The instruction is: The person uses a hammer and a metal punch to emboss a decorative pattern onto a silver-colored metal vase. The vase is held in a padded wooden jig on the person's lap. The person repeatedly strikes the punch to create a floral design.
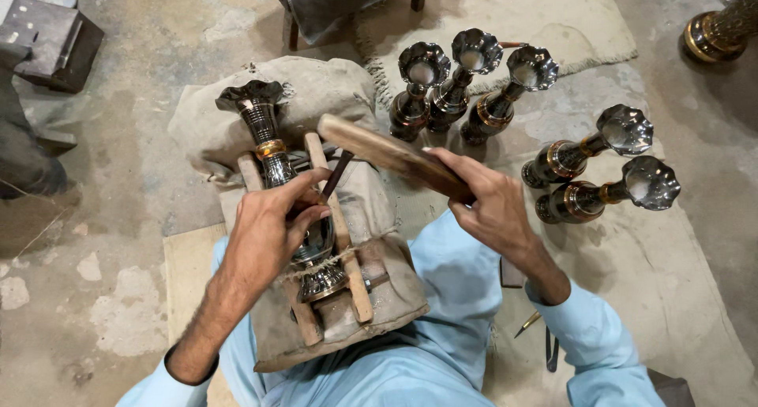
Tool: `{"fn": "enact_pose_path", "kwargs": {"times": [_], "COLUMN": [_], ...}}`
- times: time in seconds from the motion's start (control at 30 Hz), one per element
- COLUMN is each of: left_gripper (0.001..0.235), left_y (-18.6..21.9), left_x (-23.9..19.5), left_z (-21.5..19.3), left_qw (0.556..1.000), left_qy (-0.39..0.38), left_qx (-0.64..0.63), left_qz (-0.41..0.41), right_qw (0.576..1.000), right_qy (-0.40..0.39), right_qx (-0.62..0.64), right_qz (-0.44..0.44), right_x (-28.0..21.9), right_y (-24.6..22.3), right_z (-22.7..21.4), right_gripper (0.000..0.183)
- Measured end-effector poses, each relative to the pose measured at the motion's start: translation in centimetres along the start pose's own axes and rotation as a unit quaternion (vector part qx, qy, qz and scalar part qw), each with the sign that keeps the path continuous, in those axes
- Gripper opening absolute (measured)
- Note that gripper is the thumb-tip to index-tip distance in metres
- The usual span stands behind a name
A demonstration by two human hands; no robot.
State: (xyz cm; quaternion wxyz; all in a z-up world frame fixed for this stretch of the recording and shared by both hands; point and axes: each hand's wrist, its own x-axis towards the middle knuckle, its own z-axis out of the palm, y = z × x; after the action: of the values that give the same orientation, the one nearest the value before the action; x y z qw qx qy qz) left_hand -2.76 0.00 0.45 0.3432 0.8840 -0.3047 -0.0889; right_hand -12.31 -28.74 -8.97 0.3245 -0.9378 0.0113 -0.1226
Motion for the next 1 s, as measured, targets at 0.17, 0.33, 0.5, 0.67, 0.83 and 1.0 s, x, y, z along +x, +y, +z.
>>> {"fn": "enact_pose_path", "kwargs": {"times": [0.17,0.33,0.5,0.67,0.83,1.0], "left_gripper": [0.042,0.042,0.045,0.046,0.047,0.048], "left_y": [0.0,0.0,-0.1,-0.6,-0.9,-0.6], "left_x": [0.6,1.2,1.6,1.7,2.2,3.0], "left_z": [-0.4,-0.4,-0.4,-0.5,-0.6,-0.9], "left_qw": [0.999,0.997,0.995,0.991,0.981,0.965], "left_qy": [-0.037,-0.062,-0.084,-0.112,-0.132,-0.22], "left_qx": [0.022,0.033,0.03,0.048,0.035,0.112], "left_qz": [0.019,0.023,0.04,0.057,0.138,0.086], "right_qw": [0.996,0.971,0.99,0.971,0.923,0.952], "right_qy": [0.007,0.006,0.049,0.066,0.118,0.157], "right_qx": [0.085,0.226,0.108,0.206,0.335,0.209], "right_qz": [0.017,0.071,0.081,0.101,0.148,0.16], "right_x": [-1.9,-3.1,-4.3,-5.9,-8.0,-10.5], "right_y": [0.3,0.7,0.8,0.5,0.3,0.9], "right_z": [1.6,2.5,3.9,5.4,7.5,10.5], "right_gripper": [0.069,0.069,0.067,0.056,0.033,0.042]}}
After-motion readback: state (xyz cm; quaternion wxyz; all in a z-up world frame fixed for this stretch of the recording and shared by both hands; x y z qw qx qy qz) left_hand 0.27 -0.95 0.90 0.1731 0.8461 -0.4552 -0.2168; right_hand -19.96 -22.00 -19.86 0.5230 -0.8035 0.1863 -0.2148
